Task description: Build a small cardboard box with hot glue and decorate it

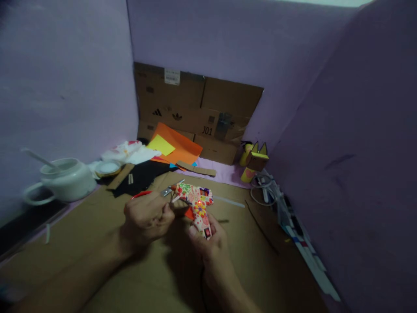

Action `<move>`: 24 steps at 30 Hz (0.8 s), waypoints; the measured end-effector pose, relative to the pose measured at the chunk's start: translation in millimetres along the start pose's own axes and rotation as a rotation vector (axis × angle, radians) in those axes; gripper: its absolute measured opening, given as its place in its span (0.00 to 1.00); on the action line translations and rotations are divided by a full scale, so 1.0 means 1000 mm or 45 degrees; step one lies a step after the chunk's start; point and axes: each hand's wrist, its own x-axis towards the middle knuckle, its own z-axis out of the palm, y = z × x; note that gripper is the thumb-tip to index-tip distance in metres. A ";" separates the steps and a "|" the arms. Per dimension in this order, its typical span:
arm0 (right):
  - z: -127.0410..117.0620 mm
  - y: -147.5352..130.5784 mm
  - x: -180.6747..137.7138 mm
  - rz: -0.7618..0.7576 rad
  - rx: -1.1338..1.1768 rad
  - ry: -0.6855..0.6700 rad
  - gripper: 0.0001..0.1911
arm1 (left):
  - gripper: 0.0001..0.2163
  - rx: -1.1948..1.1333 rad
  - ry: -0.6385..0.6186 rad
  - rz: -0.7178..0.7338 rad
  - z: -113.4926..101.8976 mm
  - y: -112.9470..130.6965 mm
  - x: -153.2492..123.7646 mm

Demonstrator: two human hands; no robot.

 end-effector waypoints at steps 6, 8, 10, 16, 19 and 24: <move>-0.017 -0.008 0.010 -0.106 0.080 0.229 0.16 | 0.08 -0.281 0.196 -0.732 -0.010 -0.032 0.009; -0.017 -0.011 0.010 -0.087 0.112 0.143 0.16 | 0.08 -0.565 0.053 -0.976 -0.009 -0.032 0.015; -0.014 -0.011 0.009 -0.035 0.110 0.045 0.16 | 0.09 -0.766 -0.136 -1.051 -0.006 -0.026 0.018; -0.009 -0.008 0.004 0.037 -0.027 -0.056 0.18 | 0.10 -1.435 -0.485 -1.453 0.001 -0.008 0.018; -0.010 -0.007 0.004 0.008 -0.063 -0.075 0.19 | 0.11 -1.649 -0.501 -1.583 0.000 -0.009 0.018; -0.007 -0.003 0.003 0.011 -0.104 -0.095 0.21 | 0.08 -1.806 -0.575 -1.673 0.000 -0.006 0.019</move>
